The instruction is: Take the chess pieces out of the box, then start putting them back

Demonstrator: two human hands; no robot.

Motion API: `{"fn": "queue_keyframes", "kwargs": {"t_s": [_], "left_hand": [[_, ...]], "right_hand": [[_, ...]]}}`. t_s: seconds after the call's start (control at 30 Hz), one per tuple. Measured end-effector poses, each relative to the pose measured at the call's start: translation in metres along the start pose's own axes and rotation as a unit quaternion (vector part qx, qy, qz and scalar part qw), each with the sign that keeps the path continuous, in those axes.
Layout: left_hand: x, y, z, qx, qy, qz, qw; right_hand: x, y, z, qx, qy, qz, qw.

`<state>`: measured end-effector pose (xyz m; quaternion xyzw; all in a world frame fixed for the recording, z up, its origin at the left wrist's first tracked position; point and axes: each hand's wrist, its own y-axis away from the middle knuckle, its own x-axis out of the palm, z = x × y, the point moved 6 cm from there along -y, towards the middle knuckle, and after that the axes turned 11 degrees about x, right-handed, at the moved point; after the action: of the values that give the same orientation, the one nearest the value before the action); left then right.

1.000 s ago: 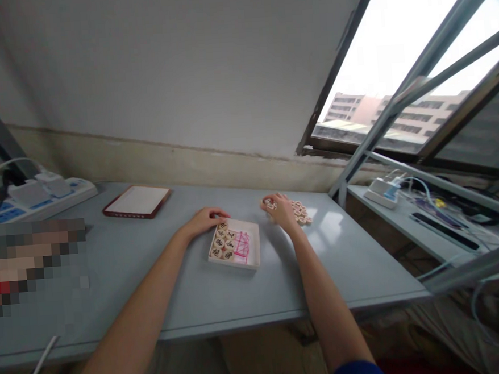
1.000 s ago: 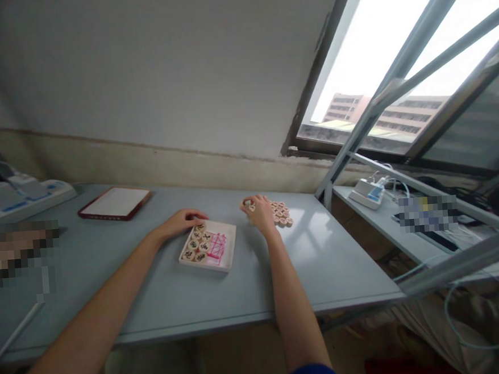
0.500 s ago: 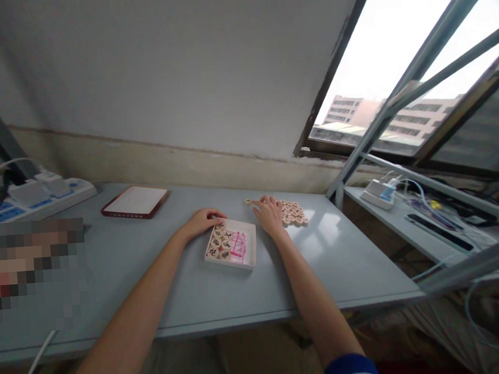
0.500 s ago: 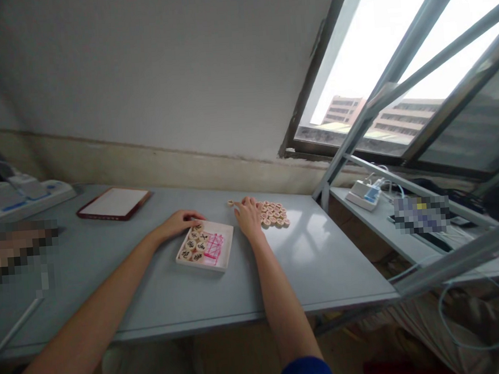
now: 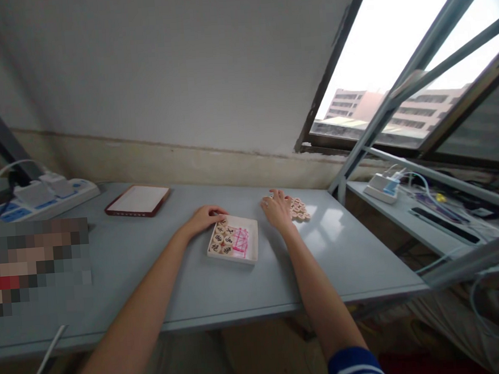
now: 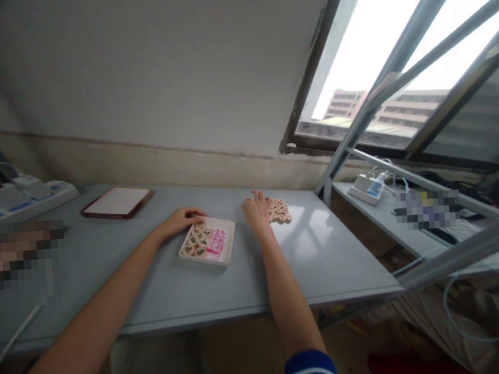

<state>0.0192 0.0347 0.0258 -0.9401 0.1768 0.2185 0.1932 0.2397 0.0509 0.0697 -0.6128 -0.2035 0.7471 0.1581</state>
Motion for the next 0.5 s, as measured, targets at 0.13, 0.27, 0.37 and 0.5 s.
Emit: {"fn": "queue_keyframes", "kwargs": {"t_s": [0.13, 0.27, 0.37, 0.5], "left_hand": [[0.000, 0.000, -0.001, 0.009, -0.008, -0.003, 1.000], [0.001, -0.003, 0.001, 0.018, 0.001, 0.003, 1.000], [0.001, -0.004, 0.005, 0.020, 0.006, -0.001, 1.000], [0.001, -0.004, 0.004, 0.013, 0.009, 0.005, 1.000]], "right_hand": [[-0.012, 0.005, 0.028, -0.084, -0.124, 0.054, 0.987], [-0.008, 0.031, 0.082, -0.259, -0.191, 0.198, 0.926], [-0.005, 0.042, 0.097, -0.279, -0.169, 0.209, 0.922], [-0.007, 0.042, 0.093, -0.275, -0.160, 0.223, 0.921]]}}
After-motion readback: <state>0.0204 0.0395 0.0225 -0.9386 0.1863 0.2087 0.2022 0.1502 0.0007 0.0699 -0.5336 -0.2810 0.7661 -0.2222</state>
